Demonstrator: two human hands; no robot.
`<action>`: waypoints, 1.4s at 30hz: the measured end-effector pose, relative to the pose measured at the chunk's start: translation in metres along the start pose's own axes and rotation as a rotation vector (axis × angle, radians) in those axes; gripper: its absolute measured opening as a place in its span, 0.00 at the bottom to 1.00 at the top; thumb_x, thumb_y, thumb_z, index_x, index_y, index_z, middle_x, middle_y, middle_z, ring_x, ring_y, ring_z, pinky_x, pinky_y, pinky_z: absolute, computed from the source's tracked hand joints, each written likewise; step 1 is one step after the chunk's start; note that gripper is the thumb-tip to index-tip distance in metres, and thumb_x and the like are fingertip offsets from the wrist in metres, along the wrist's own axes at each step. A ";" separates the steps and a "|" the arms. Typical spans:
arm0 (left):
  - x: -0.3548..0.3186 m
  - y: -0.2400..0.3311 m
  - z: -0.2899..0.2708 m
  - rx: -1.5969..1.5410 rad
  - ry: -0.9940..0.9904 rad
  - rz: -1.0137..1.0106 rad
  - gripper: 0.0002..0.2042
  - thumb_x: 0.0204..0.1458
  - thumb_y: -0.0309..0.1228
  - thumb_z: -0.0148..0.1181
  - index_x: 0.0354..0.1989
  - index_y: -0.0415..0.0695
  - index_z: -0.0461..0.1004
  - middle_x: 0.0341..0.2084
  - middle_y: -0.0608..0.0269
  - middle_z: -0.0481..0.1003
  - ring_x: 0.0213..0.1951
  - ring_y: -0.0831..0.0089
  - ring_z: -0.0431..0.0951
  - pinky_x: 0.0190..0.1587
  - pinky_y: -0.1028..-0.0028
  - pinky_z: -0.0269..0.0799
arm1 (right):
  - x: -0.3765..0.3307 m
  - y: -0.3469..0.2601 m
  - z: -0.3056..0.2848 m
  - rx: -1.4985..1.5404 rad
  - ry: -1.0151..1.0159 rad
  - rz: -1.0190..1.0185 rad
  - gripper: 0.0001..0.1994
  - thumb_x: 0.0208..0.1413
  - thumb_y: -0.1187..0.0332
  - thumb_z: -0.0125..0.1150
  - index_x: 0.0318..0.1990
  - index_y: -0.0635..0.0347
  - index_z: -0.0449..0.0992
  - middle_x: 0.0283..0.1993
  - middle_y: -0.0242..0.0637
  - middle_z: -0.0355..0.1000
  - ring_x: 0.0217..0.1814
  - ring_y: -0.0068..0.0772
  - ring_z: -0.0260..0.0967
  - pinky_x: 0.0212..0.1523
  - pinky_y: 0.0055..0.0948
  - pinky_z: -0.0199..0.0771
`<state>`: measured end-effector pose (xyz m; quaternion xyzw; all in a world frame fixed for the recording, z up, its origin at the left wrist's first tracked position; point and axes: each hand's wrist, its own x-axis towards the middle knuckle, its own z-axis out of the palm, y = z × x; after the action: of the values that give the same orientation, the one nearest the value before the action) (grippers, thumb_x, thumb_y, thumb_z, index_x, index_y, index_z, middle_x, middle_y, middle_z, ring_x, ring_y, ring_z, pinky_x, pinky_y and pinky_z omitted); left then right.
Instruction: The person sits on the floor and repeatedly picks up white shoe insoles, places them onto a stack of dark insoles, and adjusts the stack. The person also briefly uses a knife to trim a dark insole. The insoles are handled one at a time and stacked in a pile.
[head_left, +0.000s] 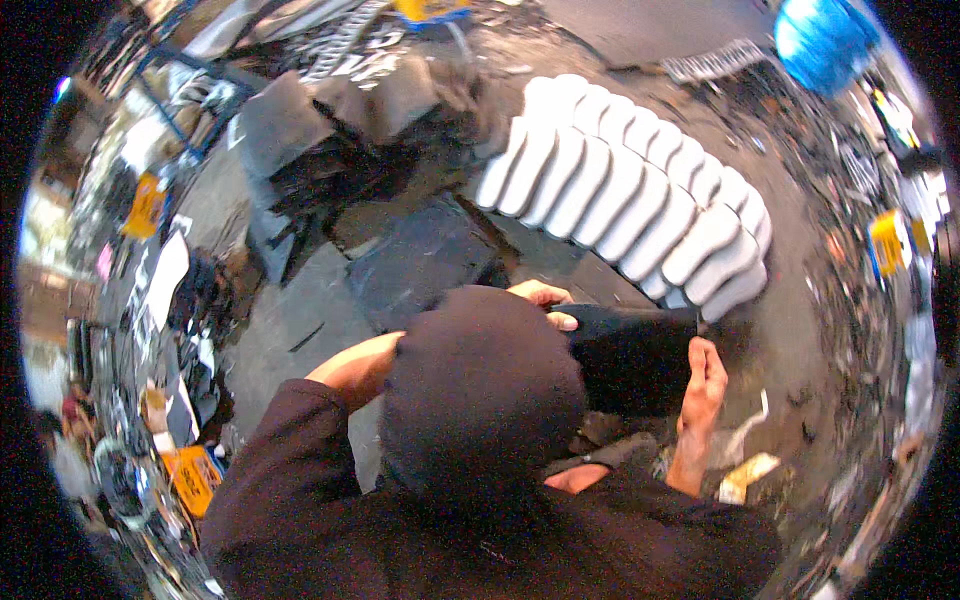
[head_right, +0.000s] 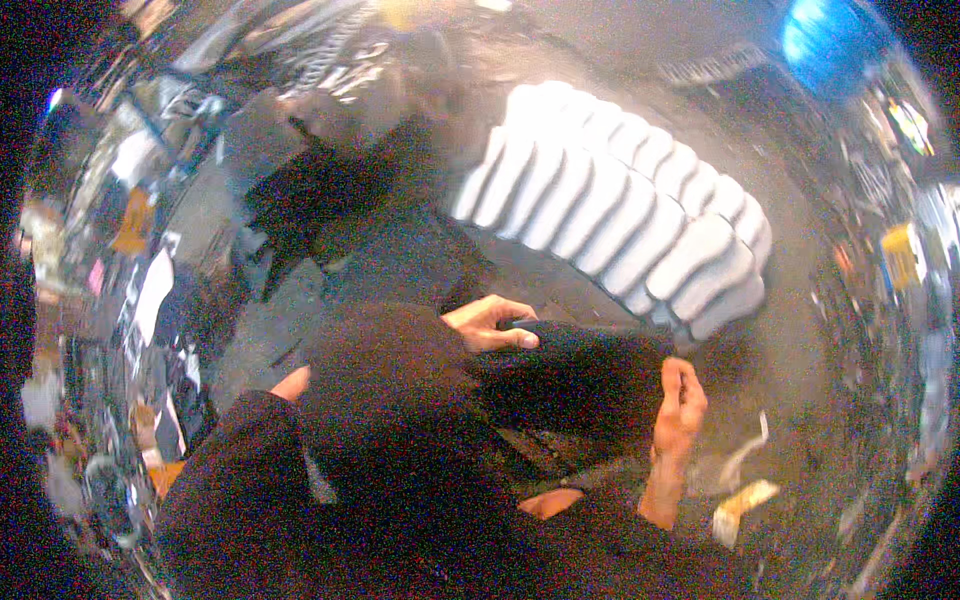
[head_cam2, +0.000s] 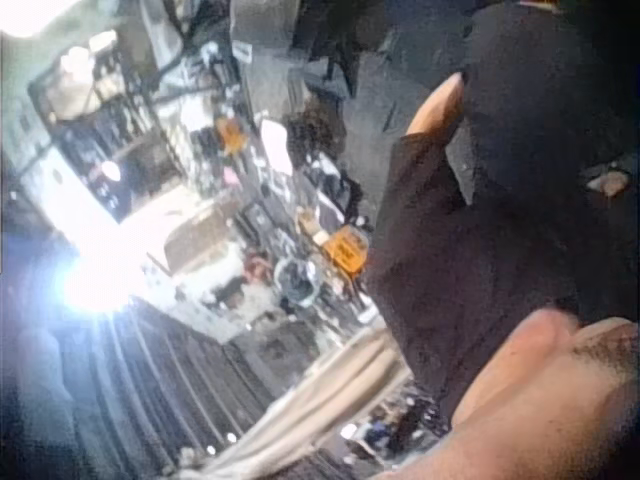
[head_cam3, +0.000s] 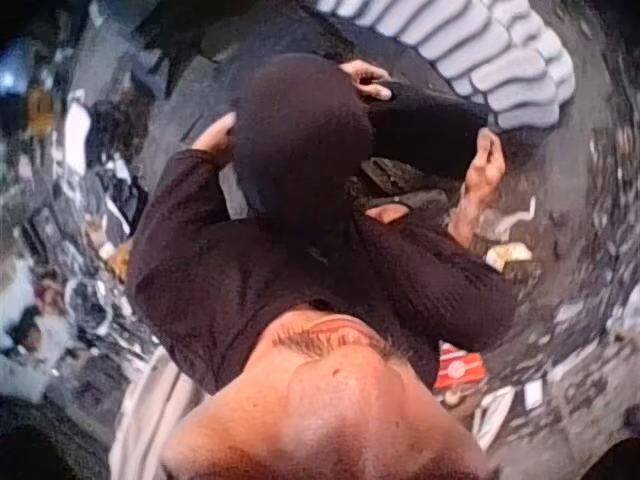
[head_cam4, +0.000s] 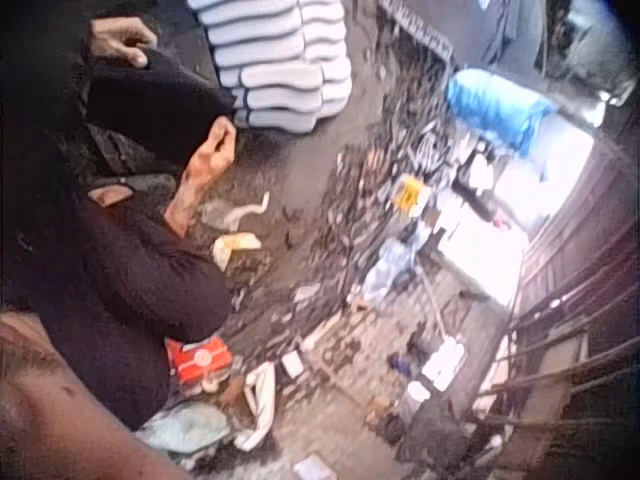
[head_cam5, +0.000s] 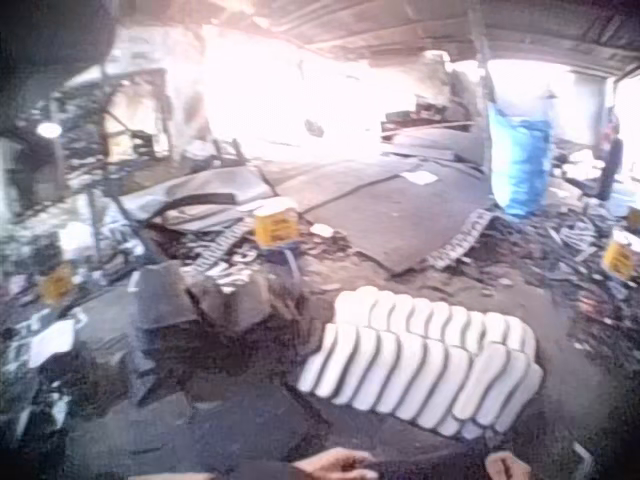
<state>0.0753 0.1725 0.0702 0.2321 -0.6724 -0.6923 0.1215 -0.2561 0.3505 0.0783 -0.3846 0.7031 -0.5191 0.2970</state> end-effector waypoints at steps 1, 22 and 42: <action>-0.020 0.012 -0.003 -0.051 0.158 -0.072 0.17 0.68 0.42 0.65 0.48 0.38 0.80 0.40 0.67 0.81 0.46 0.77 0.76 0.52 0.68 0.74 | 0.000 -0.014 0.014 0.006 -0.029 -0.005 0.18 0.74 0.56 0.59 0.61 0.58 0.79 0.56 0.36 0.79 0.52 0.26 0.73 0.54 0.26 0.71; -0.124 -0.147 -0.202 0.656 1.355 -0.413 0.28 0.51 0.44 0.70 0.57 0.40 0.81 0.52 0.43 0.80 0.59 0.48 0.77 0.63 0.52 0.73 | -0.021 0.003 -0.023 0.138 -0.092 0.239 0.14 0.76 0.59 0.57 0.60 0.53 0.79 0.55 0.31 0.78 0.48 0.22 0.73 0.50 0.26 0.72; -0.128 -0.091 -0.115 0.867 0.765 -0.637 0.14 0.50 0.34 0.63 0.40 0.37 0.83 0.40 0.35 0.83 0.46 0.42 0.86 0.50 0.50 0.82 | -0.028 0.029 0.001 0.080 -0.323 0.363 0.15 0.75 0.58 0.59 0.60 0.55 0.78 0.52 0.32 0.80 0.43 0.21 0.77 0.43 0.23 0.75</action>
<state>0.2545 0.1389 0.0016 0.6772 -0.6981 -0.2297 0.0365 -0.2474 0.3791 0.0513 -0.3182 0.6829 -0.4164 0.5089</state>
